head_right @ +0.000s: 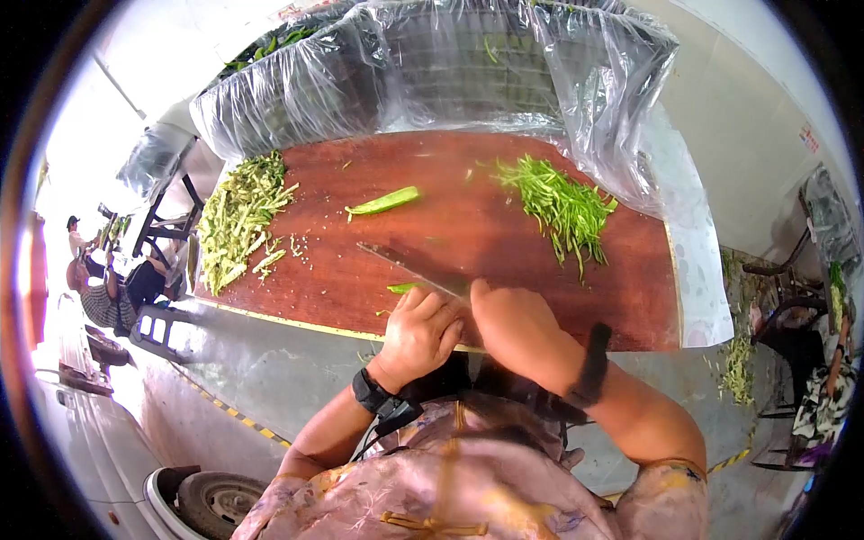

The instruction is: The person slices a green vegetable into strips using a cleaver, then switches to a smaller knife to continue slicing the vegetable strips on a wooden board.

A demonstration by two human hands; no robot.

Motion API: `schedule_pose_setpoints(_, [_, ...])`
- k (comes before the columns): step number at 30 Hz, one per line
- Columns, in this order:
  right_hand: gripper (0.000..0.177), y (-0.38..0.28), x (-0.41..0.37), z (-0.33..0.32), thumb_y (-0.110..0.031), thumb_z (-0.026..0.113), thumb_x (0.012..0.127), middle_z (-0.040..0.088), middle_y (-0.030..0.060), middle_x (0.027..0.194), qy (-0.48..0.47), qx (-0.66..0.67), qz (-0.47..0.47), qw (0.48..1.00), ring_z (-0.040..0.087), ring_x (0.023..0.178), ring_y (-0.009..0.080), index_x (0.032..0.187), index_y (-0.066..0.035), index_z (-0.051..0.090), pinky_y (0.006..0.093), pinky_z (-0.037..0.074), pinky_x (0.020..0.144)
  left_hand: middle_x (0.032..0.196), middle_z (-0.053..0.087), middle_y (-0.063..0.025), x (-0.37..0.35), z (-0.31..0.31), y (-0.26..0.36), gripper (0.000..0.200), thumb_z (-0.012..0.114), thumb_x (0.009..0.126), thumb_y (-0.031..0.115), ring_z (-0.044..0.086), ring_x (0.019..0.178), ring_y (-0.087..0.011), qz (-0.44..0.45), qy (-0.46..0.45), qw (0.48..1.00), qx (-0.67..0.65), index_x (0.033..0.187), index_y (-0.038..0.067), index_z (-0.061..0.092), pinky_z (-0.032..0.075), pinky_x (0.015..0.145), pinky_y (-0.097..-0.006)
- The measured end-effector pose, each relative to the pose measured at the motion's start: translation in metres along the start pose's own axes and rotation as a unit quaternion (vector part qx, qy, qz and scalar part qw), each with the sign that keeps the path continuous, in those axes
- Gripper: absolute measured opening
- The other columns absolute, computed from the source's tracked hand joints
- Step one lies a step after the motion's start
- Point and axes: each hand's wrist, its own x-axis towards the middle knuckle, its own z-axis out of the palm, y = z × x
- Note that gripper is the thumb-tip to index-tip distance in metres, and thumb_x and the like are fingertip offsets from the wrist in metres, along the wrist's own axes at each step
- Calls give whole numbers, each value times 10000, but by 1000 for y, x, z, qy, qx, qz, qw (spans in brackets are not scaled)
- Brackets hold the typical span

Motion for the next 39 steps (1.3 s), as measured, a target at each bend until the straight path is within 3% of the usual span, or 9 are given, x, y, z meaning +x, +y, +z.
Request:
schedule_pose_setpoints(4, [211,9,12,3,-171,602,925,613,223,629,49,21,48,997,638,613,419,925,19,508,508,507,547,1067,632,-110,-2,1,0,305,675,805,109,593,986,-325,19,51,998,-22,1102,41,665,501,877,-420])
schedule_pose_setpoints(10, [195,-2,-37,-21,-170,613,914,637,220,654,-5,26,78,997,661,640,413,909,0,519,512,522,567,1049,627,-121,0,1,2,306,674,806,103,591,975,-328,21,55,998,-21,1102,27,660,502,872,-422])
schedule_pose_setpoints(15, [207,-6,-53,-24,-174,613,930,602,186,613,-24,23,68,997,624,584,395,895,-16,484,489,490,525,979,594,-124,0,2,2,225,672,807,112,573,915,-335,19,56,998,-13,1018,34,679,499,827,-424])
schedule_pose_setpoints(23, [205,-9,-51,-29,-169,609,929,598,188,603,-45,31,74,996,623,582,401,891,-8,488,490,494,525,1001,605,-123,0,3,0,231,674,796,103,577,930,-339,10,30,999,-23,1017,36,685,504,835,-421])
schedule_pose_setpoints(26, [106,-13,-31,-28,-86,556,888,624,214,619,-67,29,65,995,660,602,399,867,7,508,488,531,543,1012,613,-126,-1,1,-1,243,677,795,105,581,940,-340,2,29,999,-26,1026,32,685,505,844,-423])
schedule_pose_setpoints(28, [103,-9,-14,-18,-78,559,863,640,222,658,-13,21,18,1000,660,613,412,880,14,515,491,537,548,1019,617,-126,1,1,0,249,678,795,105,583,947,-340,1,32,999,-22,1033,30,685,505,849,-423])
schedule_pose_setpoints(29, [210,-3,-10,-10,-175,600,924,620,216,641,-22,13,37,999,638,613,404,921,18,518,508,503,547,1018,619,-125,1,2,0,251,679,797,104,585,948,-340,-7,46,999,-14,1036,26,683,506,850,-425])
schedule_pose_setpoints(36, [213,6,-17,-17,-173,606,917,615,224,645,-5,25,2,1000,636,632,417,920,21,519,519,504,572,999,624,-126,1,-3,-4,262,681,804,114,589,932,-341,2,50,998,-22,1046,16,677,512,832,-422])
schedule_pose_setpoints(39, [208,4,-28,-21,-167,605,914,614,221,645,-47,20,27,998,632,624,420,913,21,516,514,503,566,989,624,-123,0,-4,-3,257,677,807,106,588,928,-340,5,38,999,-26,1049,18,677,513,824,-418])
